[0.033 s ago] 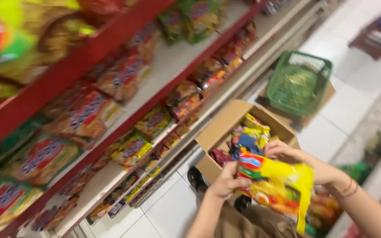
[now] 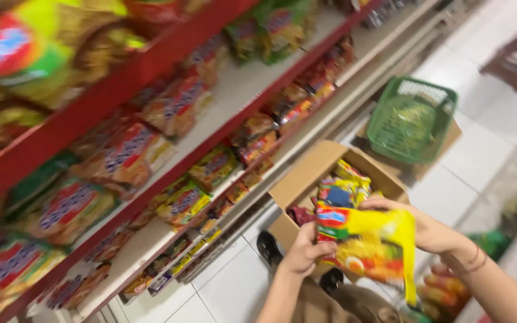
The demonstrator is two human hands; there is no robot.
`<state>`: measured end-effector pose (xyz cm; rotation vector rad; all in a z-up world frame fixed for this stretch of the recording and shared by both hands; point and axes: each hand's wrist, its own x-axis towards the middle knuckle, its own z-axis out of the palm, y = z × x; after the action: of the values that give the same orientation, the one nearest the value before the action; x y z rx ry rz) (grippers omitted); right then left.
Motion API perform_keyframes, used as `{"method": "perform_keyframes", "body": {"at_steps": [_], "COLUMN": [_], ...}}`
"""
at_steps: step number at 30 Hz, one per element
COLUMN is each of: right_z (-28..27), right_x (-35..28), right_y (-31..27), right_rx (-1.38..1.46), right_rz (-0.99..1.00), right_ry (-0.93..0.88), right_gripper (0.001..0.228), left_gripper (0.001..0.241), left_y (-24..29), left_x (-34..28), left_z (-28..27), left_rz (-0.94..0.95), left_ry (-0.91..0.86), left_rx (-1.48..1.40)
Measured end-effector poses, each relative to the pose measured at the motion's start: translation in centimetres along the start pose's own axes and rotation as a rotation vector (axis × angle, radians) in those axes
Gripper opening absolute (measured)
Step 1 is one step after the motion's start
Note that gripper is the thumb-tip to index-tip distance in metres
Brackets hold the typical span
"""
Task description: The recorder is cleaning and stocking shelves with instant noodle packets in a grocery store setting.
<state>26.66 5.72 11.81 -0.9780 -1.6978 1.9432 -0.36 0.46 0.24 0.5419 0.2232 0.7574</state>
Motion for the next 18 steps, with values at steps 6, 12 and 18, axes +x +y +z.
{"method": "perform_keyframes", "body": {"at_steps": [6, 12, 18], "right_z": [-4.3, -6.2, -11.2], "right_x": [7.0, 14.3, 22.6], "right_y": [4.3, -3.7, -21.6], "right_rx": [0.053, -0.095, -0.251], "right_rz": [0.114, 0.167, -0.592], "right_ry": [0.095, 0.079, 0.26], "right_gripper": [0.083, 0.055, 0.066], "left_gripper": [0.048, 0.053, 0.056], "left_y": [4.2, 10.7, 19.1], "left_x": [0.6, 1.2, -2.4], "left_z": [1.3, 6.1, 9.4], "left_rz": [0.433, 0.562, 1.015], "left_ry": [0.625, 0.713, 1.112], "left_rx": [0.352, 0.534, 1.318]}}
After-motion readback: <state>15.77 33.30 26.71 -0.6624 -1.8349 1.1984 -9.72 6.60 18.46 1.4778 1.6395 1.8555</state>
